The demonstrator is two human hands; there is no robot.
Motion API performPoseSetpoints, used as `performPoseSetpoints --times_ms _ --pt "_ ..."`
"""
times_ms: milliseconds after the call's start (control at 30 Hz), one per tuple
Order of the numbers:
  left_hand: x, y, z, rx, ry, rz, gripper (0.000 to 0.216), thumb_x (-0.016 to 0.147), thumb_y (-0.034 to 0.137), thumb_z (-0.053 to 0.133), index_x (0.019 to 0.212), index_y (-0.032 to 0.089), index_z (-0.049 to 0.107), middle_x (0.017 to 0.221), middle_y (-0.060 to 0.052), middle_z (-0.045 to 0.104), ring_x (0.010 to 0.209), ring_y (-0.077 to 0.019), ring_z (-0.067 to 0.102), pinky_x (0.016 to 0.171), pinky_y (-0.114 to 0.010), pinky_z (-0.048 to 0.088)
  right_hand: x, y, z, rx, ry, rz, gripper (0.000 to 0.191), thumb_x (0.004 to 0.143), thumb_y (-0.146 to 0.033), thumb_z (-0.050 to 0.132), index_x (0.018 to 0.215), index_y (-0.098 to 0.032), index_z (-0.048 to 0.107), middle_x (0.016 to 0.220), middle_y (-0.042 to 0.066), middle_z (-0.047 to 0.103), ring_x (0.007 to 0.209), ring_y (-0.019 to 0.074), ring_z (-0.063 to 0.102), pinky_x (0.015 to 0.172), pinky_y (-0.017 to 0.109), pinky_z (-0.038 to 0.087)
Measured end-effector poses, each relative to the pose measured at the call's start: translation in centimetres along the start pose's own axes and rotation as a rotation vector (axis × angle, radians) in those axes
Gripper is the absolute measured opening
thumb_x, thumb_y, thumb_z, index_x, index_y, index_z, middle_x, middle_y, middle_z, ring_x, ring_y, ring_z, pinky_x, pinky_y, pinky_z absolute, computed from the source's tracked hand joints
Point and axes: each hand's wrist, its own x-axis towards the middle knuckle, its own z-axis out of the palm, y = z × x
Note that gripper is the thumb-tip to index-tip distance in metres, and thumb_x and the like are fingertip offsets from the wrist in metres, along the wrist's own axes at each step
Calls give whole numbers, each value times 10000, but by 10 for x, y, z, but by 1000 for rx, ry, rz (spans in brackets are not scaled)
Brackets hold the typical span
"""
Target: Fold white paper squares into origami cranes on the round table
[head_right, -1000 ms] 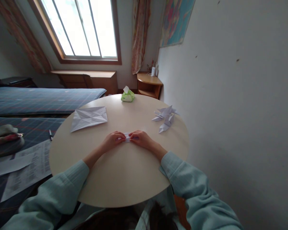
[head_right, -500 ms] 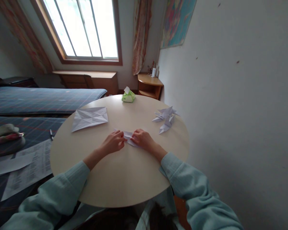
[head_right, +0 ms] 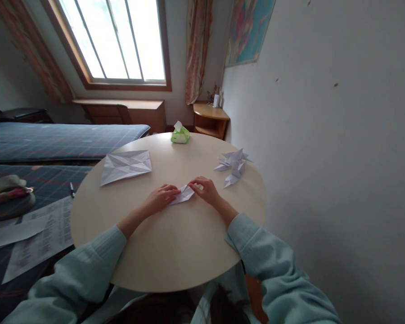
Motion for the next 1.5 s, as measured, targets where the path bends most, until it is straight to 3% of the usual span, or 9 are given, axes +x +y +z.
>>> performPoseSetpoints --times_ms 233,333,467,600,967,1200,1500 --pt "2 -6 7 -114 32 0 437 735 14 379 1038 235 602 1090 -15 600 1015 -150 525 879 -275 408 -4 14 12 -55 -217 -100 120 735 -228 579 833 -210 647 940 44 650 885 158 578 812 298 448" --pt "0 -3 5 -211 0 -14 426 732 33 368 1028 215 614 1097 -14 603 1022 -141 536 900 -253 402 -5 17 16 -63 -203 -155 98 758 -221 553 775 -220 649 920 30 655 914 154 567 837 302 436" --pt "-3 4 -7 -262 -53 -34 328 783 242 439 1074 243 590 1148 0 574 1080 -159 504 936 -247 372 -5 13 16 -91 -204 -188 61 734 -256 591 742 -212 632 894 31 656 909 158 560 840 306 429" --pt "-3 3 -9 -301 -81 -76 349 753 397 501 1060 265 599 1167 4 560 1111 -175 482 944 -244 359 -4 8 16 -112 -241 -171 204 638 -355 678 743 -193 611 929 53 638 902 176 548 813 310 436" --pt "1 -1 3 -385 32 -146 251 791 321 463 911 232 663 1034 -4 636 957 -159 576 850 -244 423 -3 11 19 -42 -218 -110 92 765 -239 554 728 -201 629 884 41 648 852 151 555 785 291 438" --pt "1 0 4 -353 70 -149 261 782 290 484 995 241 626 1002 -6 649 901 -161 596 800 -244 444 -5 10 20 -52 -202 -88 120 754 -199 562 853 -212 629 877 37 650 857 153 556 779 287 447" --pt "0 -3 0 -283 -15 -72 230 776 310 508 952 254 645 1076 5 616 963 -152 573 845 -244 431 -5 13 21 -80 -165 -92 81 748 -195 566 743 -209 646 931 44 634 879 149 548 801 291 437"
